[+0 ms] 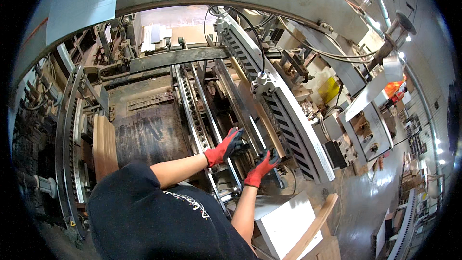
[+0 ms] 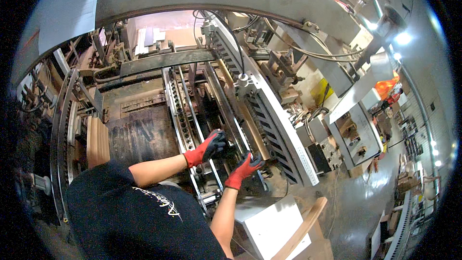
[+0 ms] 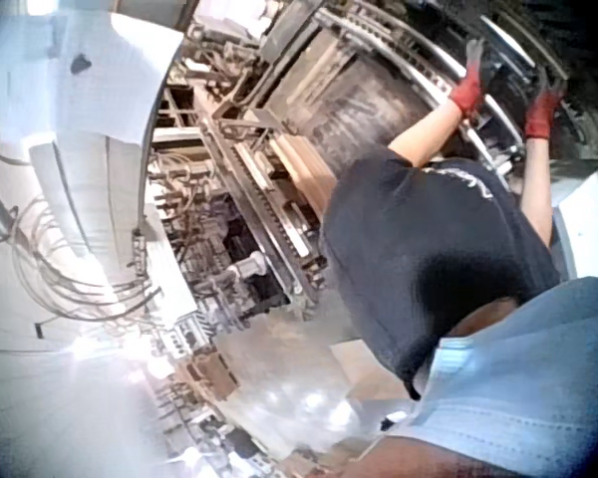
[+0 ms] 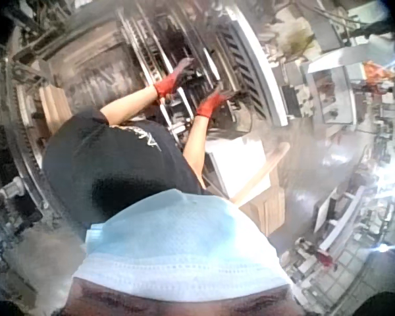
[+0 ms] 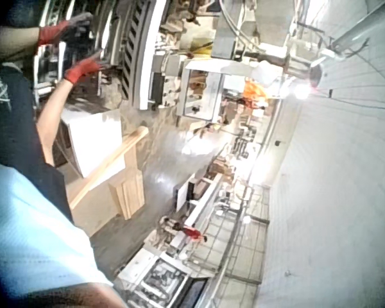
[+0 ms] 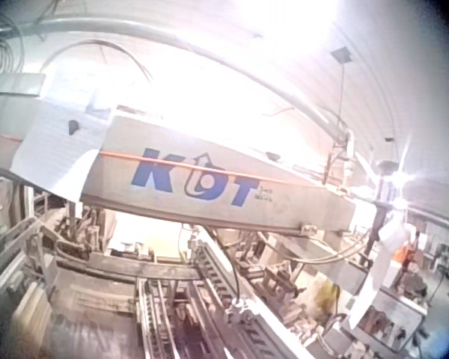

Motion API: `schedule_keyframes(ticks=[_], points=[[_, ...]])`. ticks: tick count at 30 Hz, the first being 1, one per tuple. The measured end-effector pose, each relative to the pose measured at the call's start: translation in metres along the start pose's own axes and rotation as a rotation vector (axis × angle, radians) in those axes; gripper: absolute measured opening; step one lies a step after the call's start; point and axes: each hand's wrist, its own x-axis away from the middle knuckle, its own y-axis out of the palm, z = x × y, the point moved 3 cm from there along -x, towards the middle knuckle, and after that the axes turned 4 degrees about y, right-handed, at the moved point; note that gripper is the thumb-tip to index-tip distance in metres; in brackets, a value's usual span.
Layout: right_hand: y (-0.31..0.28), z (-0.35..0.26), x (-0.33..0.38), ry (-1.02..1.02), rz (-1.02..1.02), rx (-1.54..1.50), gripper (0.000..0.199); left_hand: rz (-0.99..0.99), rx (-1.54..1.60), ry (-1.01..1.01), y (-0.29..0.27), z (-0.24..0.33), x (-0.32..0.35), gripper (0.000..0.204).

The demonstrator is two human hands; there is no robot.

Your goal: The person feeds curved wooden slats into a large industrial woodworking machine, handling them by hand and carefully aligning them with the machine's intake mechanism.

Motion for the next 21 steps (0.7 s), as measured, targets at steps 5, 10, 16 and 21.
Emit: schedule_keyframes(ticks=[5, 10, 16, 21], points=[[-0.052, -0.005, 0.067, 0.133, -0.207, -0.353, 0.026, 0.234, 0.123, -0.499, 0.05, 0.03, 0.008, 0.079], [-0.099, -0.007, 0.124, 0.279, -0.293, -0.293, 0.02, 0.307, 0.375, -0.298, 0.009, 0.026, 0.021, 0.046], [-0.07, -0.032, 0.146, -0.592, -0.395, 0.522, 0.017, 0.425, 0.183, -0.281, -0.014, 0.079, 0.07, 0.029], [-0.068, -0.017, 0.147, -0.719, -0.379, 0.586, 0.018, 0.497, -0.008, -0.161, -0.034, 0.101, 0.124, 0.028]])
